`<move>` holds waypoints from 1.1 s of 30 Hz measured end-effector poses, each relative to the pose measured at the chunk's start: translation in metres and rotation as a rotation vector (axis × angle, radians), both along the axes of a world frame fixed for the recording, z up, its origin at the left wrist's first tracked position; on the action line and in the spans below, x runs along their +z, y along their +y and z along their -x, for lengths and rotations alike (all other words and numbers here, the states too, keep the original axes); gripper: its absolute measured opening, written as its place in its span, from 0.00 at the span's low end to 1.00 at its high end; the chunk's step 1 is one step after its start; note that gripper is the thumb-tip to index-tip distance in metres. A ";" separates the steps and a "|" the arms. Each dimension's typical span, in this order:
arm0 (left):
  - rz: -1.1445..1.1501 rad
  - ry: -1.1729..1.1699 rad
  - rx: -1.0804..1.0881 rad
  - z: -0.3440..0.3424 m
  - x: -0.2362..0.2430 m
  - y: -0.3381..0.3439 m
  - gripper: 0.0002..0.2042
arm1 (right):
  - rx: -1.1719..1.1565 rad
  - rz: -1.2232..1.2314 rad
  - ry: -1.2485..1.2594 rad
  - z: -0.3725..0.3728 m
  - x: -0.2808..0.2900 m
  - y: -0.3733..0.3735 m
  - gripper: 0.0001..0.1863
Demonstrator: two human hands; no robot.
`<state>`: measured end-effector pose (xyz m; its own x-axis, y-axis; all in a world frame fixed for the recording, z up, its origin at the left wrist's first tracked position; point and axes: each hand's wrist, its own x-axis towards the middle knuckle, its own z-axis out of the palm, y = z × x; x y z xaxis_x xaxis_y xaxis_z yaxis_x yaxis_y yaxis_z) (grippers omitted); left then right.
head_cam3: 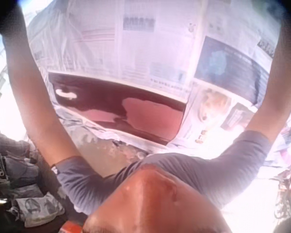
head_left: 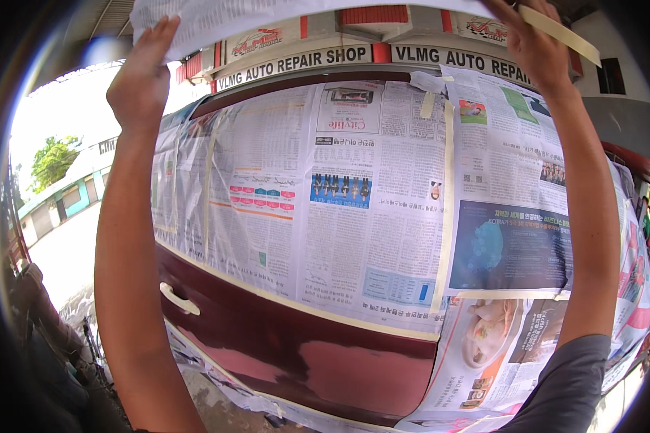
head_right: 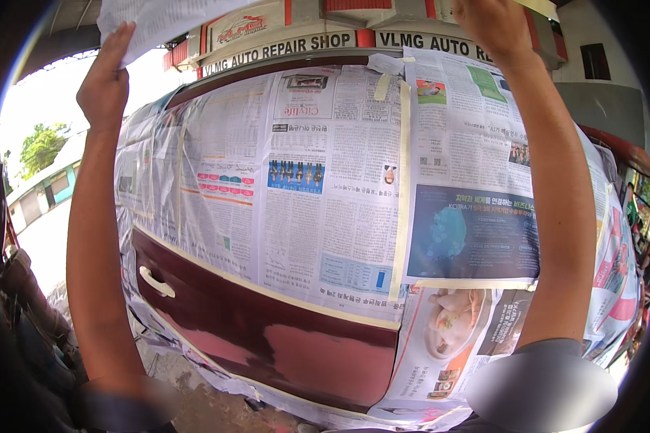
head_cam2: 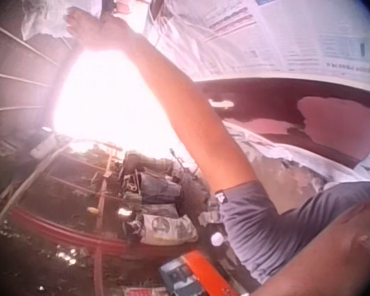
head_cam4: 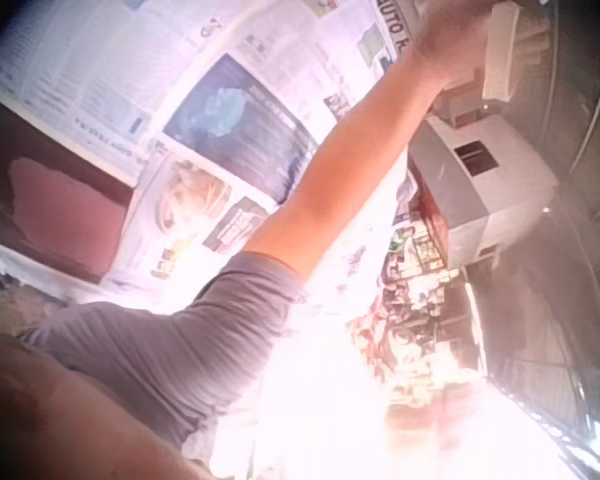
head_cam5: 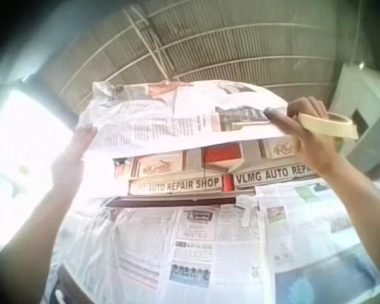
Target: The person walks through an auto repair shop, picks up a cloth and a can of liquid, then wipes the hood of a red car. They apply masking tape and newspaper to mask off areas around the hood and door handle, preparing the surface for painting.
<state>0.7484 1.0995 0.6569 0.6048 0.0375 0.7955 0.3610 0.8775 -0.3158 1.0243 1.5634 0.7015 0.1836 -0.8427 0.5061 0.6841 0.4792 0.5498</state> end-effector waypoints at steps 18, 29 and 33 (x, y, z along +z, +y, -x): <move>0.645 -0.867 -0.225 0.245 -0.013 0.074 0.25 | -0.325 1.410 -0.675 0.148 -0.096 -0.068 0.37; 0.586 -1.013 -0.511 0.200 -0.011 0.105 0.25 | -0.250 1.486 -0.603 0.152 -0.041 -0.113 0.32; 0.542 -0.938 -0.596 0.199 -0.031 0.106 0.18 | 0.152 1.011 -0.701 0.220 -0.027 -0.179 0.32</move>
